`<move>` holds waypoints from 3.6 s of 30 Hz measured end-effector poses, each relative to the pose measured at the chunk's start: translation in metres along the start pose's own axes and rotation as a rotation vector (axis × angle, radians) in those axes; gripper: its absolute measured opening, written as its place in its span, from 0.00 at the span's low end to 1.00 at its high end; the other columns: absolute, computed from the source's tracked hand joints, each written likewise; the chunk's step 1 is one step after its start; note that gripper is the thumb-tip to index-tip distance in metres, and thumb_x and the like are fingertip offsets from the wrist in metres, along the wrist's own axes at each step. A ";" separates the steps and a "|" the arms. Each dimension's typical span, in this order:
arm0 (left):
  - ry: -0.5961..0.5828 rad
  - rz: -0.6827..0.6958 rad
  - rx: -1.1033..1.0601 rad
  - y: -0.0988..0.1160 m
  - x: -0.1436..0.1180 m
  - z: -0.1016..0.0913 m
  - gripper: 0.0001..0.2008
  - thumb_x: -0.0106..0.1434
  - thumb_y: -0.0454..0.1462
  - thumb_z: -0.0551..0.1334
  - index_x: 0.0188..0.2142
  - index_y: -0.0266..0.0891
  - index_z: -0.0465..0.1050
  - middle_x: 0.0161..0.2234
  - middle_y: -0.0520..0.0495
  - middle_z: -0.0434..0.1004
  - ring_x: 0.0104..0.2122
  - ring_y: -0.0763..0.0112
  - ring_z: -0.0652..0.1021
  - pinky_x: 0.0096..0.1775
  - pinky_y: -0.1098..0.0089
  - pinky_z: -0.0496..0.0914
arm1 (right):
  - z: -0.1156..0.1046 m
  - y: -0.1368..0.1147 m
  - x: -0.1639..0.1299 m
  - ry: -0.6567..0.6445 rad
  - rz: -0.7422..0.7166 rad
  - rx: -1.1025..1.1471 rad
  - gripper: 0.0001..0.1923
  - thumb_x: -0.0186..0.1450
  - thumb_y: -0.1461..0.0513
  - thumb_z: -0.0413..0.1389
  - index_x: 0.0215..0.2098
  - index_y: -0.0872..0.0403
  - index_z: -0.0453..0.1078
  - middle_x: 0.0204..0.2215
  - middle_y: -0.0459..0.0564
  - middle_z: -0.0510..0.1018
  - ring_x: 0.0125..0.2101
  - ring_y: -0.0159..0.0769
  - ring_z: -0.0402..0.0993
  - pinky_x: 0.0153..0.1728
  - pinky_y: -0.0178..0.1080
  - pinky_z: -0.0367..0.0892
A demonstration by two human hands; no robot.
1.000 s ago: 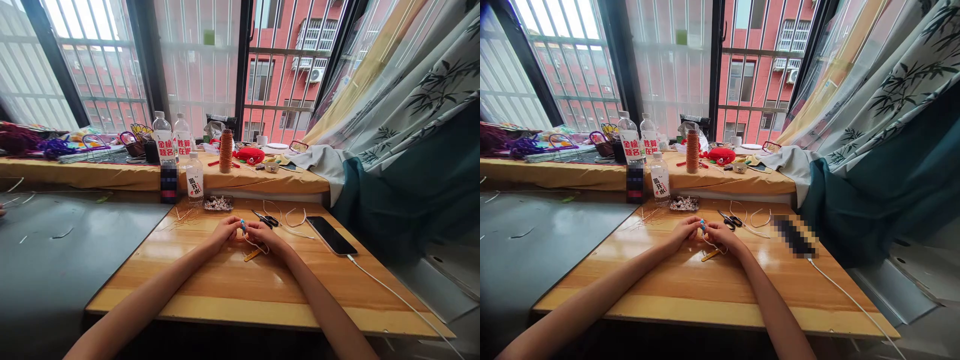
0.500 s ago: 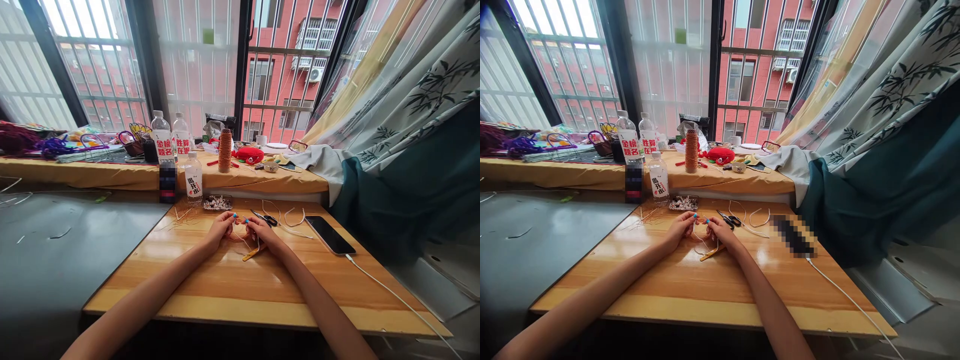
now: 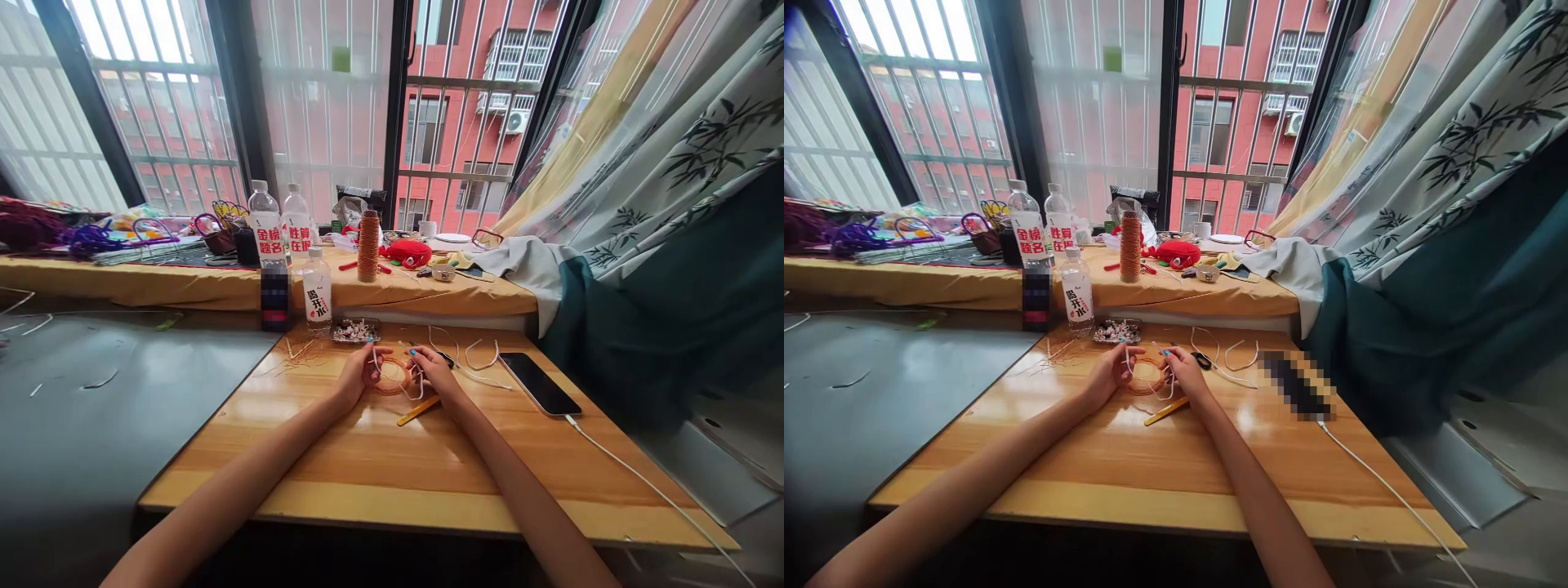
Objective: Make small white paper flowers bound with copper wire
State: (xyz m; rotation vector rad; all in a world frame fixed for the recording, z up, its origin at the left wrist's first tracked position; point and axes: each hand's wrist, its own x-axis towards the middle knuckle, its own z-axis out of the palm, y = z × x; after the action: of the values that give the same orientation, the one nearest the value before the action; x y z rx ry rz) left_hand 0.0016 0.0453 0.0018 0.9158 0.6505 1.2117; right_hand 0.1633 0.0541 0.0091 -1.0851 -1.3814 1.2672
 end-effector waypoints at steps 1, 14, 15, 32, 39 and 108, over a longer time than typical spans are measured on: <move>-0.017 -0.010 -0.030 0.001 0.000 0.000 0.18 0.54 0.46 0.55 0.32 0.31 0.71 0.20 0.53 0.60 0.13 0.87 0.59 0.16 0.80 0.52 | -0.001 0.000 0.001 0.028 -0.002 0.003 0.08 0.53 0.61 0.48 0.31 0.56 0.63 0.18 0.42 0.68 0.15 0.24 0.62 0.18 0.30 0.58; -0.081 -0.043 -0.081 0.002 -0.001 0.000 0.19 0.56 0.46 0.51 0.34 0.32 0.71 0.21 0.52 0.61 0.15 0.83 0.61 0.18 0.78 0.55 | 0.001 0.006 0.002 0.024 0.004 0.004 0.12 0.49 0.58 0.51 0.31 0.56 0.61 0.18 0.40 0.67 0.13 0.23 0.59 0.14 0.30 0.55; -0.087 -0.048 -0.068 0.000 -0.001 0.000 0.19 0.55 0.47 0.51 0.33 0.32 0.71 0.21 0.52 0.61 0.15 0.83 0.61 0.18 0.78 0.55 | 0.001 0.007 0.002 0.014 0.008 -0.004 0.12 0.49 0.58 0.51 0.31 0.56 0.61 0.17 0.40 0.67 0.13 0.23 0.59 0.14 0.30 0.54; -0.266 -0.066 0.139 -0.004 0.001 0.007 0.27 0.55 0.54 0.46 0.29 0.33 0.71 0.20 0.51 0.62 0.14 0.81 0.61 0.19 0.76 0.53 | -0.007 0.011 0.006 0.034 0.010 -0.041 0.11 0.48 0.58 0.51 0.29 0.56 0.61 0.16 0.40 0.66 0.13 0.23 0.58 0.14 0.29 0.51; -0.290 -0.055 0.152 -0.003 -0.001 0.005 0.27 0.55 0.54 0.46 0.29 0.33 0.71 0.20 0.50 0.64 0.15 0.81 0.62 0.20 0.76 0.54 | -0.007 0.012 0.005 -0.074 0.007 -0.071 0.10 0.49 0.59 0.52 0.28 0.56 0.63 0.16 0.40 0.67 0.14 0.23 0.59 0.16 0.29 0.52; -0.389 -0.114 0.295 0.002 -0.004 0.005 0.09 0.52 0.35 0.56 0.31 0.32 0.69 0.22 0.50 0.65 0.18 0.83 0.63 0.22 0.79 0.55 | -0.004 0.015 0.008 -0.058 -0.306 -0.761 0.07 0.59 0.64 0.44 0.32 0.55 0.62 0.21 0.45 0.68 0.23 0.30 0.63 0.26 0.32 0.55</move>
State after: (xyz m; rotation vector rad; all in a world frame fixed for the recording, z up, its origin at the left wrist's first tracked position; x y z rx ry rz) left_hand 0.0039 0.0408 0.0064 1.3037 0.5641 0.8150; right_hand 0.1660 0.0638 -0.0052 -1.2595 -2.0605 0.5448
